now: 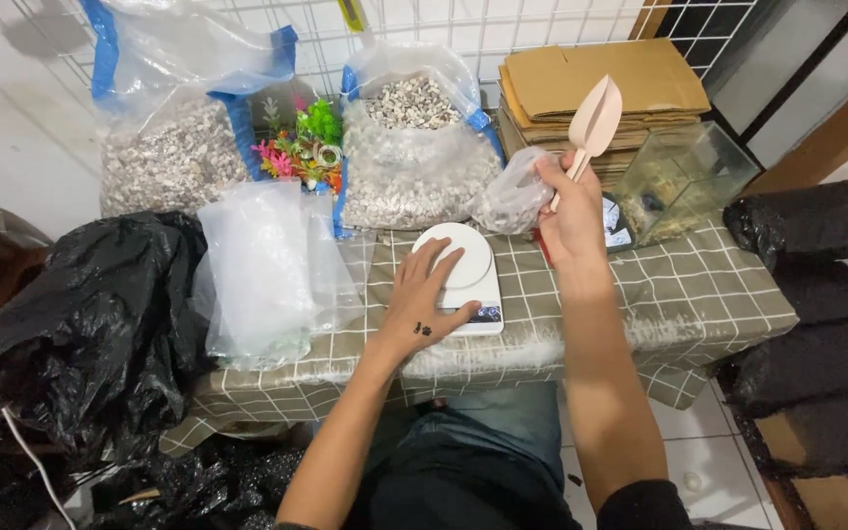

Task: Scooping small white pebbles from a large bag into a smaller bag on a digital scale to reach a specific weight.

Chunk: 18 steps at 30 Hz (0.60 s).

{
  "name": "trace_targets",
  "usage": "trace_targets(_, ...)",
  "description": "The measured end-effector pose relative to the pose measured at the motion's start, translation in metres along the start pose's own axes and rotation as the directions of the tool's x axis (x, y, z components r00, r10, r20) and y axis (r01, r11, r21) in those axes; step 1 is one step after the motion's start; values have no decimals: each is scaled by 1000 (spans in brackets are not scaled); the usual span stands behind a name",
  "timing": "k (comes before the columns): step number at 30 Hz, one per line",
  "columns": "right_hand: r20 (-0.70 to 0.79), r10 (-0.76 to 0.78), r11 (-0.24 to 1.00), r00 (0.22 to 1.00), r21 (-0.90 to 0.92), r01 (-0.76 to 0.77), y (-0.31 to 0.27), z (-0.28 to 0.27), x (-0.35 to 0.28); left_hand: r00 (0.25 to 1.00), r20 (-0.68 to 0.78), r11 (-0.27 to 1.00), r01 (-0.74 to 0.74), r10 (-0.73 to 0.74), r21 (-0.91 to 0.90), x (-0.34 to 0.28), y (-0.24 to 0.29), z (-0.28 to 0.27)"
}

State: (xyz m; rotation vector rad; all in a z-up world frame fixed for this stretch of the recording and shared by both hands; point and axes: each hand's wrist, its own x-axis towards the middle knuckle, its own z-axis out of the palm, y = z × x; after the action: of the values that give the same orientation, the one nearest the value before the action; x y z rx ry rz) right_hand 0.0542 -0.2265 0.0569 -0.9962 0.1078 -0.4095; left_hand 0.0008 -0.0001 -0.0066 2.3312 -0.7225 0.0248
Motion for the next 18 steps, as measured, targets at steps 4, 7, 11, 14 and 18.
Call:
trace_targets(4, 8, 10, 1000, 1000, 4, -10, 14, -3, 6, 1000, -6, 1000, -20, 20, -13, 0, -4, 4)
trace_targets(7, 20, 16, 1000, 1000, 15, -16, 13, 7, 3, 999, -11, 999, -34, 34, -31, 1, -7, 6)
trace_targets(11, 44, 35, 999, 998, 23, -36, 16, 12, 3, 998, -56, 990, -43, 36, -133, -3, 1, 2)
trace_targets(14, 54, 38, 999, 998, 24, -39, 15, 17, 2, 991, -133, 966, -49, 15, -253, -3, 5, -1)
trace_targets(18, 59, 54, 999, 997, -13, -53, 13, 18, -5, 940, -334, 886, -103, -61, -452, 12, -26, 18)
